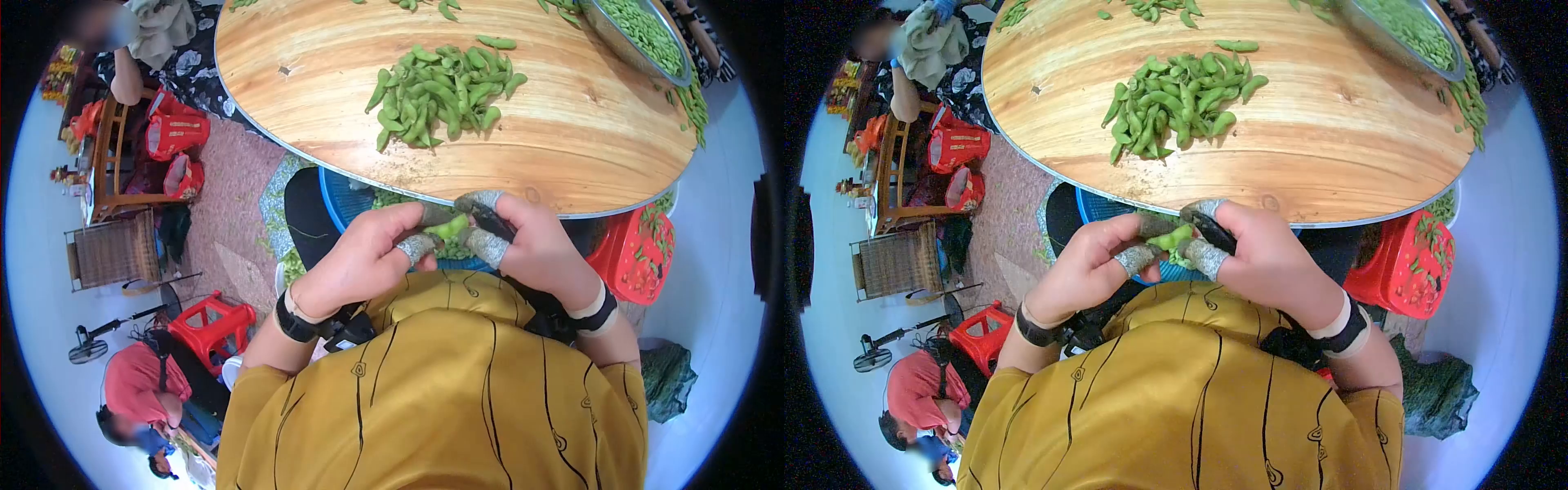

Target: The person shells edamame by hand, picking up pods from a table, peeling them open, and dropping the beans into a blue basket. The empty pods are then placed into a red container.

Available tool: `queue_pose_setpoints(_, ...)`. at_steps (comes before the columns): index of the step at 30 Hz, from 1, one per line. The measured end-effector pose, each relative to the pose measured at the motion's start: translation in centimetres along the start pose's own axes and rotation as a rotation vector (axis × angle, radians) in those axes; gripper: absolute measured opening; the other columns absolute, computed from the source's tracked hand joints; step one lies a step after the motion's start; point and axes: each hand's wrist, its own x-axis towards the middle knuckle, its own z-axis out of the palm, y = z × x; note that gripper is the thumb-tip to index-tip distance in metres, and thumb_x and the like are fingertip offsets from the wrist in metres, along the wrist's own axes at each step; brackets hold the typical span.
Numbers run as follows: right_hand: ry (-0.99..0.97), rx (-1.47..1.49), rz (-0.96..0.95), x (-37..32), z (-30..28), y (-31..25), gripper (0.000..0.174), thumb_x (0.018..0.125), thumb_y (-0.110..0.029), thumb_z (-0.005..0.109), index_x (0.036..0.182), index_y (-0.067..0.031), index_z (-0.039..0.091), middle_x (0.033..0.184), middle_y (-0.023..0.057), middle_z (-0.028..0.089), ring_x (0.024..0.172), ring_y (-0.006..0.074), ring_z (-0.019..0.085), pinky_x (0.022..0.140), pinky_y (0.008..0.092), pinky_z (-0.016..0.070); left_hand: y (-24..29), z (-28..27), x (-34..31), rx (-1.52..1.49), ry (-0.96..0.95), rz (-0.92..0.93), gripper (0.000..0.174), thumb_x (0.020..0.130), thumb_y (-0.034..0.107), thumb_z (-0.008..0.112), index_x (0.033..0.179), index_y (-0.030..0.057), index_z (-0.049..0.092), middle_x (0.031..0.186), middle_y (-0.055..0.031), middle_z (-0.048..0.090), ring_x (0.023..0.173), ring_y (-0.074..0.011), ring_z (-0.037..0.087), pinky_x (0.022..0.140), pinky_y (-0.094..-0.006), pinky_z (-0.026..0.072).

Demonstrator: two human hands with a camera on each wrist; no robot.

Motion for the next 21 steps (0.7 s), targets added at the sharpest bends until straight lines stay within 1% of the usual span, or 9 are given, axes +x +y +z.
queue_pose_setpoints(1, -0.017, 0.147, 0.100, 0.2, -0.1, 0.0, 0.021, 0.079, -0.010, 0.065, 0.096, 0.0007, 0.060, 0.082, 0.0187, 0.064, 0.071, 0.0315, 0.061, 0.064, 0.0318, 0.0481, 0.0, 0.0, 0.1, -0.001, 0.000, 0.004, 0.023, 0.091, 0.002, 0.051, 0.114, -0.0006, 0.056, 0.089, -0.0030, 0.060, 0.076, -0.0081, 0.057, 0.068, -0.0229, 0.0479)
queue_pose_setpoints(5, -0.044, 0.076, 0.138, 0.5, -0.5, 0.6, 0.020, 0.079, -0.010, 0.064, 0.095, 0.0007, 0.059, 0.083, 0.0159, 0.064, 0.072, 0.0240, 0.061, 0.064, 0.0308, 0.0473, -0.1, 0.5, 0.7, -0.042, 0.042, -0.173, 0.022, 0.089, -0.002, 0.049, 0.109, -0.0008, 0.057, 0.085, -0.0023, 0.060, 0.064, -0.0071, 0.059, 0.057, -0.0208, 0.0494)
queue_pose_setpoints(7, 0.125, -0.530, -0.323, 0.5, 0.2, 1.2, 0.019, 0.079, -0.010, 0.065, 0.094, 0.0006, 0.059, 0.080, 0.0107, 0.064, 0.070, 0.0129, 0.057, 0.064, 0.0290, 0.0467, -0.2, 0.9, 1.1, 0.009, 0.075, -0.193, 0.020, 0.088, -0.003, 0.049, 0.106, -0.0008, 0.058, 0.082, -0.0020, 0.060, 0.059, -0.0069, 0.059, 0.053, -0.0204, 0.0493)
queue_pose_setpoints(9, 0.166, -0.570, -0.433, 0.8, 0.7, 1.6, 0.018, 0.080, -0.010, 0.065, 0.093, 0.0004, 0.060, 0.077, 0.0082, 0.062, 0.068, 0.0108, 0.055, 0.062, 0.0293, 0.0466, -0.4, 1.3, 1.4, 0.272, 0.040, -0.204, 0.017, 0.089, -0.001, 0.049, 0.102, 0.0001, 0.060, 0.074, -0.0028, 0.060, 0.055, -0.0075, 0.060, 0.049, -0.0210, 0.0487)
queue_pose_setpoints(11, 0.213, -0.608, -0.542, 0.9, 0.6, 1.5, 0.017, 0.080, -0.010, 0.065, 0.093, 0.0002, 0.060, 0.074, 0.0057, 0.060, 0.066, 0.0087, 0.053, 0.061, 0.0296, 0.0465, -0.1, 1.1, 1.4, 0.293, 0.063, -0.166, 0.012, 0.092, 0.005, 0.052, 0.097, 0.0009, 0.062, 0.070, -0.0030, 0.059, 0.055, -0.0071, 0.061, 0.048, -0.0207, 0.0485)
queue_pose_setpoints(13, 0.229, -0.021, -0.164, 1.1, -0.3, 0.7, 0.020, 0.081, -0.009, 0.065, 0.097, 0.0002, 0.059, 0.074, 0.0059, 0.058, 0.060, 0.0134, 0.053, 0.058, 0.0332, 0.0469, 0.7, 0.7, 1.5, 0.160, 0.140, -0.223, 0.013, 0.093, 0.010, 0.053, 0.097, 0.0009, 0.062, 0.069, -0.0024, 0.060, 0.053, -0.0069, 0.060, 0.047, -0.0203, 0.0486)
queue_pose_setpoints(14, 0.171, 0.072, -0.050, 1.1, -0.7, 0.3, 0.023, 0.085, -0.010, 0.062, 0.106, -0.0013, 0.057, 0.078, 0.0036, 0.058, 0.058, 0.0115, 0.052, 0.054, 0.0298, 0.0459, 0.9, 0.6, 1.5, 0.169, 0.101, -0.202, 0.015, 0.095, 0.013, 0.053, 0.101, 0.0018, 0.061, 0.072, -0.0020, 0.061, 0.055, -0.0068, 0.060, 0.049, -0.0198, 0.0484)
queue_pose_setpoints(17, 0.047, 0.414, 0.097, 0.9, -1.3, -0.8, 0.025, 0.090, -0.011, 0.055, 0.114, -0.0032, 0.054, 0.082, 0.0012, 0.059, 0.058, 0.0065, 0.050, 0.050, 0.0223, 0.0430, 0.9, 0.7, 1.4, -0.116, 0.066, -0.097, 0.016, 0.095, 0.011, 0.050, 0.106, 0.0024, 0.059, 0.075, -0.0017, 0.062, 0.058, -0.0072, 0.061, 0.051, -0.0192, 0.0478)
queue_pose_setpoints(21, -0.019, 0.496, 0.075, -0.1, -1.4, -1.1, 0.023, 0.093, -0.012, 0.050, 0.114, -0.0038, 0.054, 0.082, -0.0004, 0.058, 0.056, 0.0033, 0.048, 0.047, 0.0178, 0.0402, 1.0, 0.9, 1.7, -0.103, 0.135, -0.041, 0.017, 0.096, 0.006, 0.042, 0.104, 0.0016, 0.055, 0.079, -0.0020, 0.063, 0.059, -0.0091, 0.062, 0.053, -0.0204, 0.0481)
